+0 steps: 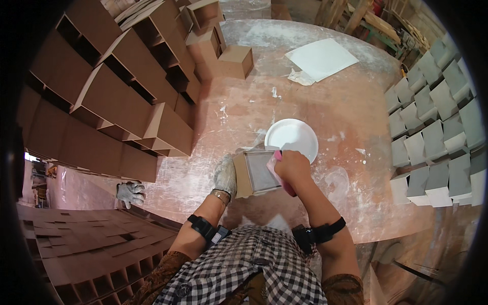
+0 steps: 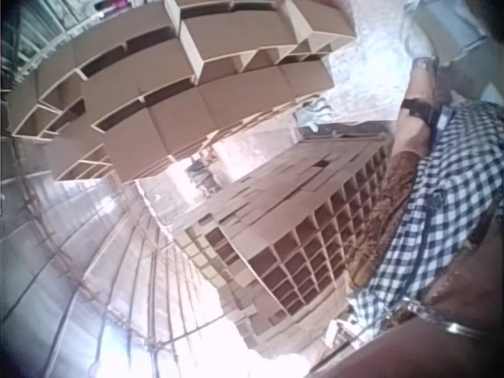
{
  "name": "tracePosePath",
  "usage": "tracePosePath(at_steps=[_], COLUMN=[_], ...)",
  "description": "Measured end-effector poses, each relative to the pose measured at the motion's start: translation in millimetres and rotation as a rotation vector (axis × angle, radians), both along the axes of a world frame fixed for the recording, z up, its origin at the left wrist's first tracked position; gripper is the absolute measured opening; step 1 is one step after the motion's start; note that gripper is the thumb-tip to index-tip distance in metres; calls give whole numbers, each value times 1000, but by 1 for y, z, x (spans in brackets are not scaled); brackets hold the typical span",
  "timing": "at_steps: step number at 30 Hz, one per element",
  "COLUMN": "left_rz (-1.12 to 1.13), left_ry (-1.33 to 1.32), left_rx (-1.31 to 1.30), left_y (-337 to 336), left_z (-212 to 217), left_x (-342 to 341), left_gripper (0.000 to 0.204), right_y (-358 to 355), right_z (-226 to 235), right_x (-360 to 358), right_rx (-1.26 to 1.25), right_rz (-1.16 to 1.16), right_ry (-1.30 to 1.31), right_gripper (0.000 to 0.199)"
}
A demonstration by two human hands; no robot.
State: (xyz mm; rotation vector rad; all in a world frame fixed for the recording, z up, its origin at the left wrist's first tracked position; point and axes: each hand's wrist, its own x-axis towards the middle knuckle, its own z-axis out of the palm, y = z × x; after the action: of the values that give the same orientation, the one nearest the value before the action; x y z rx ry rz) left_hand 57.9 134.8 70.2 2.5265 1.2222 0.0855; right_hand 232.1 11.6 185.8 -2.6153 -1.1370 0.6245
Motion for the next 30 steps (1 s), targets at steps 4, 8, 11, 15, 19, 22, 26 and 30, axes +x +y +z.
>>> tracePosePath(at_steps=[4, 8, 11, 15, 19, 22, 26, 30], left_rz=[443, 120, 195, 200, 202, 214, 223, 309], left_ry=[-201, -103, -71, -113, -99, -173, -166, -342], left_rx=[-510, -109, -223, -253, -251, -282, -208, -521], left_y=[-9, -1, -2, 0, 2, 2, 3, 9], left_z=[61, 18, 36, 26, 22, 17, 2, -5], left_x=[19, 9, 14, 14, 11, 14, 12, 9], left_gripper=[22, 24, 25, 26, 28, 25, 28, 34], right_y=[-30, -40, -28, -26, -14, -7, -13, -36], right_z=[-12, -21, -12, -26, -9, -15, -33, -38], right_x=[8, 17, 25, 22, 4, 6, 19, 34], right_rx=[-73, -65, -136, -133, 38, 283, 638, 939], right_rz=[-37, 46, 132, 154, -80, -171, -408, -819], right_ry=[177, 301, 327, 139, 36, -1, 368, 1090], right_gripper=[41, 38, 32, 39, 36, 35, 28, 27])
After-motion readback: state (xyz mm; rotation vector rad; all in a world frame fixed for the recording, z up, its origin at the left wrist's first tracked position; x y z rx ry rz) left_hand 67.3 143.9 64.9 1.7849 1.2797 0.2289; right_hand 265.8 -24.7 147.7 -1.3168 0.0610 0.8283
